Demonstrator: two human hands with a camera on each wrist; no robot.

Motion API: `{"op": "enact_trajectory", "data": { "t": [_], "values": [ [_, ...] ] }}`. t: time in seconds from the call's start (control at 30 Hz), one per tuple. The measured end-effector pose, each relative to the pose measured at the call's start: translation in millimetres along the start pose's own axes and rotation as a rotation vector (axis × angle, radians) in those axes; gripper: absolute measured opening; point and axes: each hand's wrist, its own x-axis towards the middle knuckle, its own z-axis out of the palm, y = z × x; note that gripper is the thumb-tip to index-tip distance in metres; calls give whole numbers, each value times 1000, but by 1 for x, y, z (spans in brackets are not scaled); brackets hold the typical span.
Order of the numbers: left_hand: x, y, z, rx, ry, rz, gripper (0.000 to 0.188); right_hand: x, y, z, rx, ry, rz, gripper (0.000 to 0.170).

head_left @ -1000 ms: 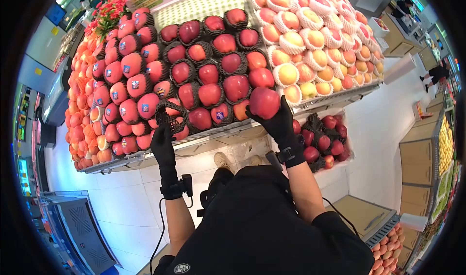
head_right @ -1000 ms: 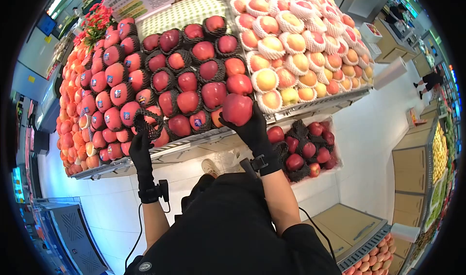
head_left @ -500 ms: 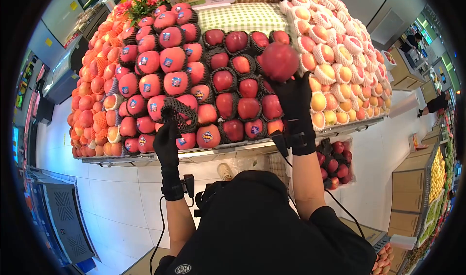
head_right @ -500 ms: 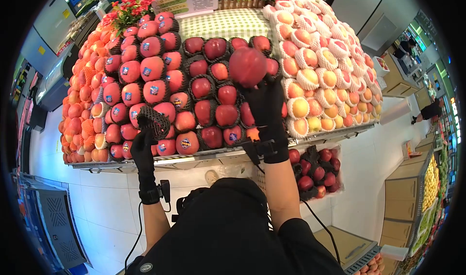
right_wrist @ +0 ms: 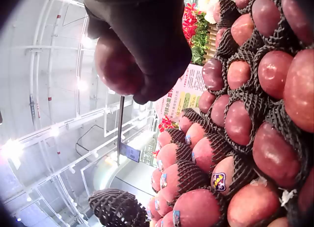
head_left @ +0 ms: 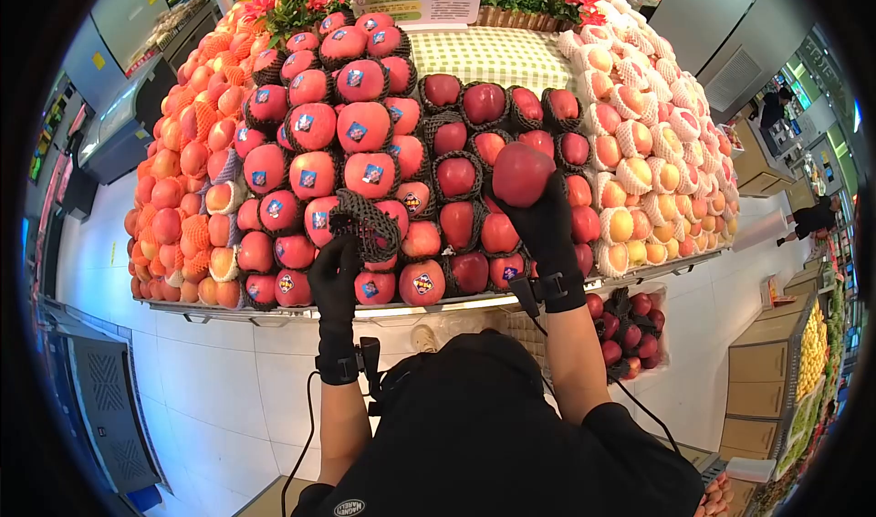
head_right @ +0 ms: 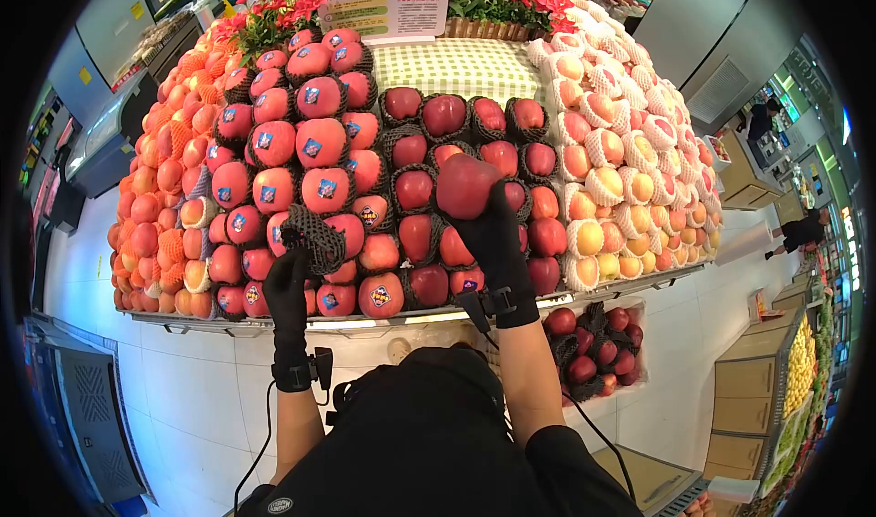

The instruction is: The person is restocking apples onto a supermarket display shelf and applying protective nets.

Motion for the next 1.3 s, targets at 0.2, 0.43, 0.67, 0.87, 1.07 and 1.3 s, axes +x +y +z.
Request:
{"op": "enact_trajectory", "data": {
  "t": [0.2,0.43,0.67,0.87,1.07,1.3],
  "values": [
    [18,10,27,61,19,36,22,23,36,-8,833,-186,145,79],
    [27,21,55,-12,-18,13,21,49,18,-37,607,-221,-111,90],
    [23,17,68,8,9,9,21,66,36,-33,571,-226,-160,96],
    [19,20,75,58,45,11,21,75,43,-26,525,-257,-169,94],
    [11,8,83,71,69,30,21,90,69,-9,846,-367,277,91],
    [7,19,99,75,29,17,22,93,40,-13,308,-47,-181,73]
  ]
}}
